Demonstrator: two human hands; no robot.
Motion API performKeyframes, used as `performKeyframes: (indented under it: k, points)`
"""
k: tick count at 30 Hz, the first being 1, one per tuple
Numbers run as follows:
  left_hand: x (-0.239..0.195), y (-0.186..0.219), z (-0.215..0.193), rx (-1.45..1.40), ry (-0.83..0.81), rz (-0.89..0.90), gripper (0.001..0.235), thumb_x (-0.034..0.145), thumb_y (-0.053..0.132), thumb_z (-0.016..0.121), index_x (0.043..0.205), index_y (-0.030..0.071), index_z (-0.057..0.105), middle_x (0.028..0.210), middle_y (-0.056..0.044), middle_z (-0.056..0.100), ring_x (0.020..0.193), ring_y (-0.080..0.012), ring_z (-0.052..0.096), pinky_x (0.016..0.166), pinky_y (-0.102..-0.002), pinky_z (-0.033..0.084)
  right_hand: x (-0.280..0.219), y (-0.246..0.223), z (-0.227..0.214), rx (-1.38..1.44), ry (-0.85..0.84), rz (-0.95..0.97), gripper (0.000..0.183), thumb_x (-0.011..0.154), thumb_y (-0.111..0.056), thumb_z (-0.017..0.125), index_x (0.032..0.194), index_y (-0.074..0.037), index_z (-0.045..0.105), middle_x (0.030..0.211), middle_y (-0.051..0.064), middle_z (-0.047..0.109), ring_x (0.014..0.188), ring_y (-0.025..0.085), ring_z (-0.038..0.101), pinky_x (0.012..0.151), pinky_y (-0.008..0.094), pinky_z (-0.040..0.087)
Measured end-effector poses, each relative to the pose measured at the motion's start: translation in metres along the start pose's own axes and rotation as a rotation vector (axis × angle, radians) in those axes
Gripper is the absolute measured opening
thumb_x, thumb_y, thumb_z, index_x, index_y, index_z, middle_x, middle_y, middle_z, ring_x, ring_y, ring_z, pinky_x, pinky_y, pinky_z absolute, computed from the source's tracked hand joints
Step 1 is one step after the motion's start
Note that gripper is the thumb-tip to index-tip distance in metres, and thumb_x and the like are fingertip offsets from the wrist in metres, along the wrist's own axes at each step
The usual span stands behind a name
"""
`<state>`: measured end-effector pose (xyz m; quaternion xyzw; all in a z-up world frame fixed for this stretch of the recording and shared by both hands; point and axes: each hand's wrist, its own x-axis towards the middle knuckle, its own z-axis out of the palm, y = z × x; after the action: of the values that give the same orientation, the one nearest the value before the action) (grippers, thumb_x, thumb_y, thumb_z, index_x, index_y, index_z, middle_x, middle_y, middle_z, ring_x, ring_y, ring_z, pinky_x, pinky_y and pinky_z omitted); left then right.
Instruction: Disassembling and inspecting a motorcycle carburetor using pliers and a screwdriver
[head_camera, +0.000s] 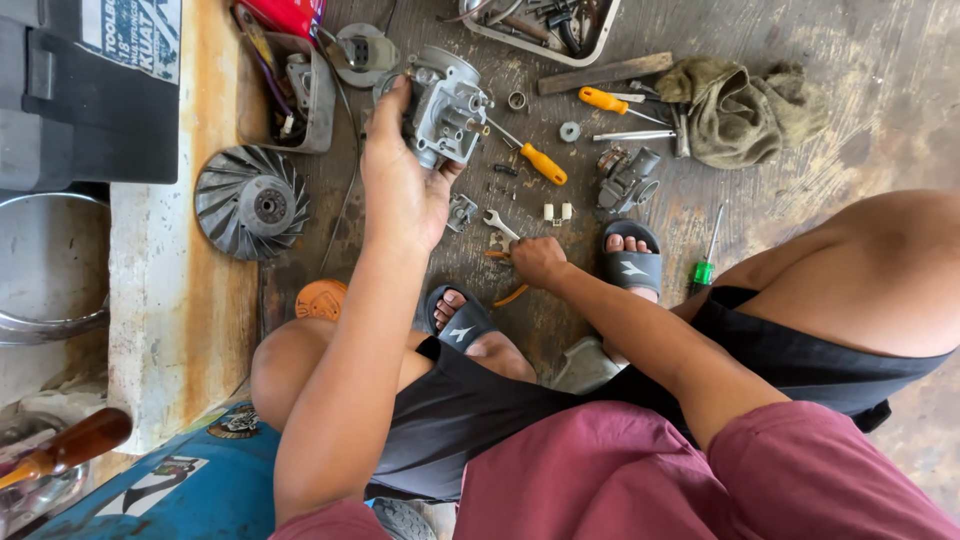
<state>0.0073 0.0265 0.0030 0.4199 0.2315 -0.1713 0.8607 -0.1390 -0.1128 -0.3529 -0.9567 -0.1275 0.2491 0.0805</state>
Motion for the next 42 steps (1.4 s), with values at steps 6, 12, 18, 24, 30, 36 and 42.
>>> performKeyframes:
  k: [6,12,18,24,30,36,42]
  points:
    - [0.0,-0.004,-0.001,0.021,-0.011,-0.014,0.039,0.091,0.031,0.061,0.118,0.003,0.061,0.105,-0.013,0.068,0.086,-0.0218,0.063,0.073,-0.038,0.05,0.0,-0.001,-0.005,-0.057,-0.049,0.003,0.045,0.09,-0.037,0.072,0.116,-0.001,0.065,0.105,0.013,0.075,0.083,0.03,0.074,0.072,0.043,0.06]
    - [0.004,-0.008,-0.003,0.036,-0.033,-0.016,0.037,0.092,0.031,0.06,0.117,0.004,0.06,0.104,-0.012,0.067,0.085,-0.0209,0.063,0.073,-0.038,0.05,0.0,0.002,-0.008,-0.017,-0.028,0.01,0.044,0.087,-0.035,0.073,0.113,-0.001,0.065,0.101,0.014,0.075,0.082,0.031,0.074,0.071,0.044,0.06]
    - [0.005,-0.006,-0.002,0.007,-0.02,-0.035,0.037,0.09,0.031,0.063,0.116,0.005,0.062,0.102,-0.012,0.069,0.082,-0.0215,0.064,0.068,-0.036,0.05,-0.007,0.004,-0.027,0.15,-0.028,-0.011,0.038,0.088,-0.038,0.066,0.103,-0.003,0.063,0.097,0.017,0.074,0.081,0.039,0.072,0.07,0.049,0.058]
    - [0.011,0.002,-0.009,-0.038,-0.05,0.009,0.037,0.091,0.031,0.064,0.115,0.004,0.065,0.098,-0.01,0.071,0.079,-0.0207,0.066,0.065,-0.034,0.05,-0.013,0.002,-0.056,0.571,-0.063,-0.086,0.031,0.095,-0.031,0.058,0.111,-0.005,0.055,0.095,0.018,0.074,0.082,0.041,0.07,0.075,0.051,0.055]
    - [0.008,0.009,-0.011,-0.121,-0.108,0.07,0.034,0.091,0.029,0.066,0.113,0.003,0.066,0.098,-0.01,0.07,0.081,-0.0202,0.064,0.066,-0.034,0.048,-0.013,0.027,-0.188,0.97,-0.006,0.181,0.063,0.101,-0.019,0.039,0.154,0.011,0.026,0.089,0.016,0.067,0.062,0.019,0.063,0.049,0.029,0.055]
    - [-0.006,0.017,-0.004,-0.184,-0.203,0.136,0.037,0.097,0.029,0.059,0.117,-0.002,0.064,0.102,-0.012,0.07,0.084,-0.0204,0.066,0.069,-0.032,0.052,-0.08,0.043,-0.347,1.55,0.284,0.263,0.028,0.108,-0.021,0.033,0.133,-0.007,0.034,0.119,0.02,0.065,0.102,0.031,0.073,0.094,0.046,0.068]
    - [-0.015,0.0,0.002,-0.239,-0.227,0.03,0.042,0.097,0.032,0.061,0.122,-0.002,0.063,0.112,-0.014,0.07,0.092,-0.0211,0.067,0.074,-0.031,0.054,-0.137,0.048,-0.375,1.864,0.671,-0.456,0.047,0.098,0.003,0.069,0.125,-0.013,0.034,0.103,0.014,0.055,0.092,0.027,0.067,0.073,0.034,0.066]
